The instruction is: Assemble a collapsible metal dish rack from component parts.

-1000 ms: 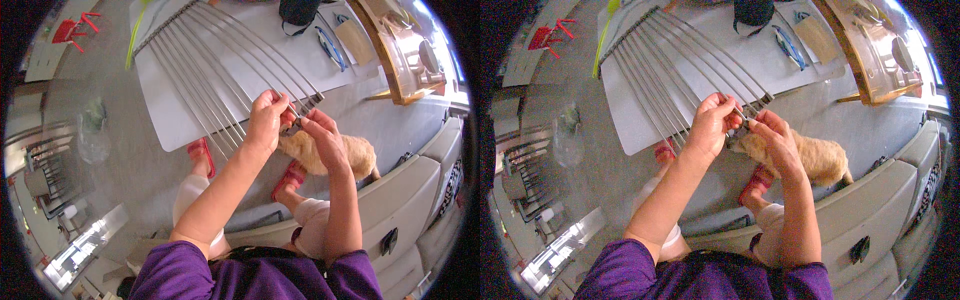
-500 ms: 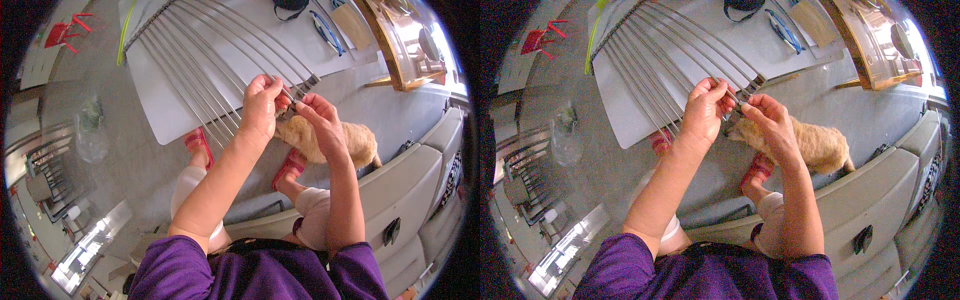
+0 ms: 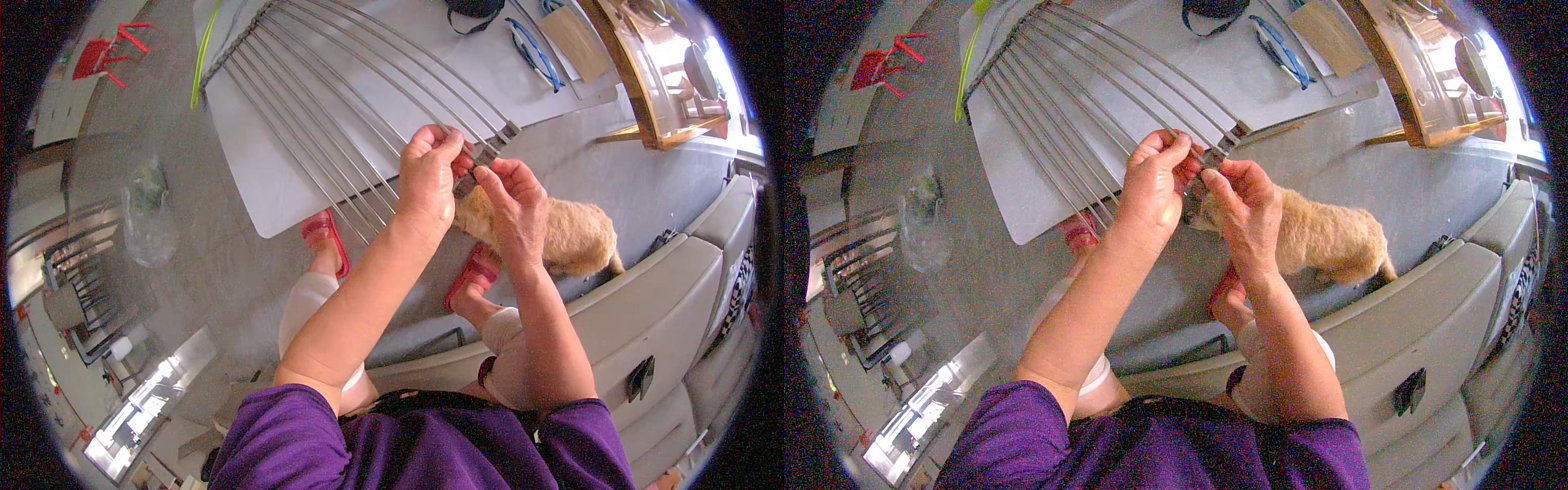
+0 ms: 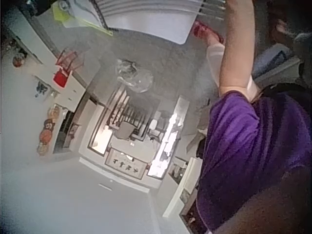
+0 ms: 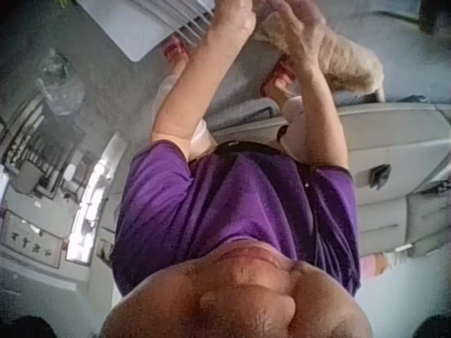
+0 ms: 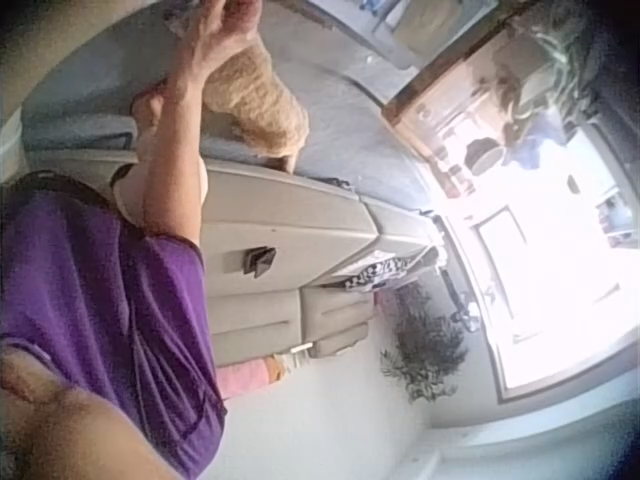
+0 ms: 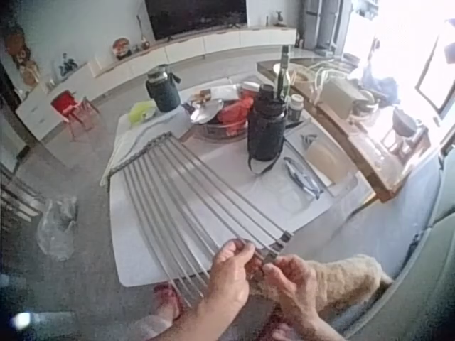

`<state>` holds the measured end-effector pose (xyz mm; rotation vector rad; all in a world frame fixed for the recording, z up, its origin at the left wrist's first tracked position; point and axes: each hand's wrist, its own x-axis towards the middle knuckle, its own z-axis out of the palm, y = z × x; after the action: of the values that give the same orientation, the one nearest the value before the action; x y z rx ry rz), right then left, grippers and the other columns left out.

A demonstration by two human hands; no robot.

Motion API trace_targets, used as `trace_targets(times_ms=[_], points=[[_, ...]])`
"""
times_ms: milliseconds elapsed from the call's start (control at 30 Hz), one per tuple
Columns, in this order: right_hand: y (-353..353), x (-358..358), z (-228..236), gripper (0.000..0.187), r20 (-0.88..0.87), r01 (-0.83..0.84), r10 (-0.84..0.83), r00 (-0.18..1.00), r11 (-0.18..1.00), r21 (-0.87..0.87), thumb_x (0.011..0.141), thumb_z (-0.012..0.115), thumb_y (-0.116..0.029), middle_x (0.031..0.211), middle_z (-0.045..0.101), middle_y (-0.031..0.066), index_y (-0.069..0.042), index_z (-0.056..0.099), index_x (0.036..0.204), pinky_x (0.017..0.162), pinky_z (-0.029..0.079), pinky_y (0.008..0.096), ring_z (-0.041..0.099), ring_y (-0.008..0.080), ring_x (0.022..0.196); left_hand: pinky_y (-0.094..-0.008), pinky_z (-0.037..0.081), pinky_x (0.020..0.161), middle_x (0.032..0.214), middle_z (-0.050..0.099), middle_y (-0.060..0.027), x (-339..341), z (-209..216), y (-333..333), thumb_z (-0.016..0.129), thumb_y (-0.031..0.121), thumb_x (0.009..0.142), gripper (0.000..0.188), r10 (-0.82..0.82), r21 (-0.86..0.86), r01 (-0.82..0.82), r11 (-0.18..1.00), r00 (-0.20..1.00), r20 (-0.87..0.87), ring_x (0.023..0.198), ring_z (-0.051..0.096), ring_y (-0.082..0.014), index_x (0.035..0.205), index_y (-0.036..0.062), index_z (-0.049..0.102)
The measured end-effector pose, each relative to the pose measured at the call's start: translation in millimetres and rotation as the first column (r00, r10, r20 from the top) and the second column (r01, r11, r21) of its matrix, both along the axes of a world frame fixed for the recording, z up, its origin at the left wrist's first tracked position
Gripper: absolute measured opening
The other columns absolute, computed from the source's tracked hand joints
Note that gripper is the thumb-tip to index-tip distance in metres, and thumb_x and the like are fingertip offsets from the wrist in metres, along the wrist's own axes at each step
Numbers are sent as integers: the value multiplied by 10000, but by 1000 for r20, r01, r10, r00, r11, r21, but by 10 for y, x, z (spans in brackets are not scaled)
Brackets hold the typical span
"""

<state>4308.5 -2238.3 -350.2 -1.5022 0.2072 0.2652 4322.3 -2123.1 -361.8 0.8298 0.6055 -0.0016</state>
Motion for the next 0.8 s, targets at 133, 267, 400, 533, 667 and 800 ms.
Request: trace_targets(times_ms=[133, 267, 400, 533, 667, 800], points=[[-6, -14, -61, 122, -7, 30, -30, 1000, 999, 37, 824, 646, -96, 794, 605, 0, -19, 586, 897, 622, 428, 189, 530, 57, 705, -243, 423, 597, 749, 598, -26, -6, -20, -9, 589, 113, 846, 55, -22, -21, 22, 1000, 1000, -3, 625, 527, -117, 827, 85, 546], [-7, -7, -31, 111, -9, 27, -27, 1000, 1000, -5, 823, 645, -96, 776, 599, -2, -17, 589, 877, 605, 424, 185, 522, 53, 690, -236, 416, 565, 717, 589, -45, -17, 3, -19, 593, 133, 843, 106, -10, -43, 8, 999, 999, -38, 577, 500, -103, 784, 59, 544], [-97, 66, 69, 125, -70, -69, 62, 996, 993, -99, 836, 632, -126, 755, 592, 1, -14, 589, 870, 608, 435, 207, 523, 72, 673, -237, 424, 555, 721, 599, -55, -18, -5, 16, 601, 133, 840, 112, -29, -54, 27, 998, 999, -45, 571, 510, -105, 779, 63, 540], [-370, 183, 138, 189, 114, -52, 103, 988, 923, -381, 861, 606, -196, 820, 595, 26, -14, 590, 909, 692, 439, 233, 533, 104, 746, -254, 434, 616, 754, 606, -63, -14, -101, 43, 598, 102, 839, 65, -56, -91, 57, 994, 998, 12, 652, 546, -142, 824, 69, 544], [-455, 268, 679, 227, 322, 99, -57, 945, 988, -115, 909, 521, -218, 965, 614, 87, -10, 587, 970, 846, 427, 274, 558, 136, 910, -259, 441, 598, 757, 605, -79, -20, -153, 73, 594, 90, 837, 69, -51, -74, 48, 996, 998, -34, 641, 548, -154, 839, 51, 537], [-576, 375, 1398, 234, 414, -105, 93, 905, 995, 5, 904, 515, -264, 1036, 588, 58, -75, 586, 1022, 919, 401, 296, 538, 165, 1031, -261, 447, 597, 763, 604, -88, 12, -68, 35, 585, 78, 836, 70, -74, -116, 69, 991, 996, -42, 640, 553, -162, 862, 43, 530]])
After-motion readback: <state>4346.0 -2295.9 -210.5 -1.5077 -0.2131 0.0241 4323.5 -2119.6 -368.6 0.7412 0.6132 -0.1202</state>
